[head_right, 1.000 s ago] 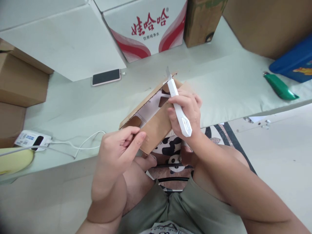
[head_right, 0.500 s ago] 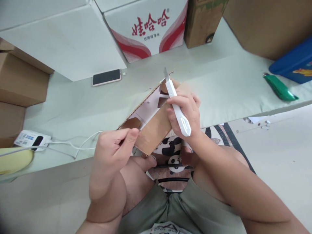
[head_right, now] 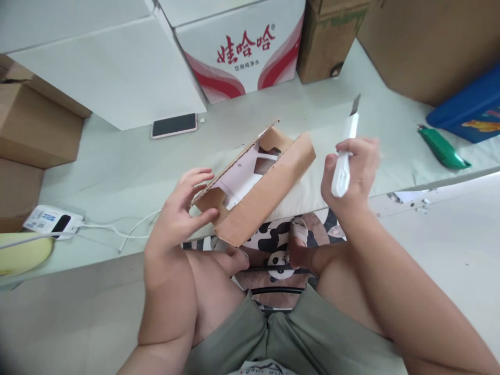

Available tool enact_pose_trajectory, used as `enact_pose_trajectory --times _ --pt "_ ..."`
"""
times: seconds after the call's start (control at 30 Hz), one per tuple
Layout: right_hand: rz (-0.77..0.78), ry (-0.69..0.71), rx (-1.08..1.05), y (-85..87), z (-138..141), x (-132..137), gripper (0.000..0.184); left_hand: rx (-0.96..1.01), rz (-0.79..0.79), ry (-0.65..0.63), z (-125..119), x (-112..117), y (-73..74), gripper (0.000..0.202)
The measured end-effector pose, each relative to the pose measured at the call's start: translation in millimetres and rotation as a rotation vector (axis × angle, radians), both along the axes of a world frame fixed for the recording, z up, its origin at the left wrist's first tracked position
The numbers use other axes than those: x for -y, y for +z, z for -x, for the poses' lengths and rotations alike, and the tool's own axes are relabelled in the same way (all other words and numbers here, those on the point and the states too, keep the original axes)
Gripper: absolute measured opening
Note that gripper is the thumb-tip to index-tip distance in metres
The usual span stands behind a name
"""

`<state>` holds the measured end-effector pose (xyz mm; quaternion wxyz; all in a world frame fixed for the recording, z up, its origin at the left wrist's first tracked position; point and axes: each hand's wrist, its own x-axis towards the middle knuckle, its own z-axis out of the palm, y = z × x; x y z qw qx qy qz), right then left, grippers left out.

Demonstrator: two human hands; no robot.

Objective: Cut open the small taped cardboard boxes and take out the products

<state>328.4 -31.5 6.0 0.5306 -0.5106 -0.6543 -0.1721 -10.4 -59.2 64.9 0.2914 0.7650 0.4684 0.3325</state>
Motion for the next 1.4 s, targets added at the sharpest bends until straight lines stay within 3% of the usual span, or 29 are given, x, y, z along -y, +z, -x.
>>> enact_pose_trajectory --times 0.13,0.27,0.37,0.5,0.57,0.63,0.7,0.83,0.93,1.03,1.1,1.27,1.4 --pt "0.399 -0.174 0.216 -34.1 -27.8 -12.4 0.028 0.1 0.035 0.093 -4.2 -2.8 -3.6 0.04" --pt "0.681 -0.187 0.255 -54.2 -33.4 -19.0 0.043 0.221 -0.012 0.254 -4.7 -8.1 -11.5 0.041" --pt "0.637 -0.031 0.088 -40.1 -26.9 -19.8 0.037 0.331 0.038 0.317 2.4 -11.8 -15.5 0.047" --pt "0.423 0.358 -0.308 3.5 2.6 -4.0 0.024 0.455 0.162 0.362 12.6 -11.4 -13.5 0.047" --pt "0.377 0.599 -0.405 21.5 22.4 9.9 0.039 0.495 0.186 0.365 14.1 -10.3 -12.6 0.043" --pt "0.39 0.805 -0.359 31.7 40.0 22.3 0.058 0.503 0.18 0.357 13.8 -10.2 -13.5 0.039" --pt "0.424 0.895 -0.227 35.1 51.8 30.0 0.065 0.479 0.131 0.388 13.2 -11.4 -16.0 0.036" --pt "0.42 0.854 -0.034 32.1 58.2 33.3 0.058 0.499 -0.166 0.524 13.4 -15.0 -21.7 0.036" --pt "0.421 0.772 0.037 30.2 56.7 33.2 0.05 0.542 -0.347 0.359 15.7 -15.1 -24.2 0.037" --pt "0.432 0.706 0.036 28.2 54.2 34.1 0.045 0.443 -0.29 0.097 21.0 -14.0 -27.3 0.051" --pt "0.414 0.663 0.019 25.2 52.1 34.9 0.041 0.381 -0.23 0.026 25.3 -14.2 -30.9 0.066" --pt "0.349 0.425 -0.089 15.5 51.3 36.7 0.053 0.444 -0.264 0.011 26.9 -15.4 -36.7 0.071" --pt "0.196 0.364 -0.256 19.2 54.0 36.8 0.053 0.656 -0.261 0.053 17.9 -14.7 -31.0 0.068"
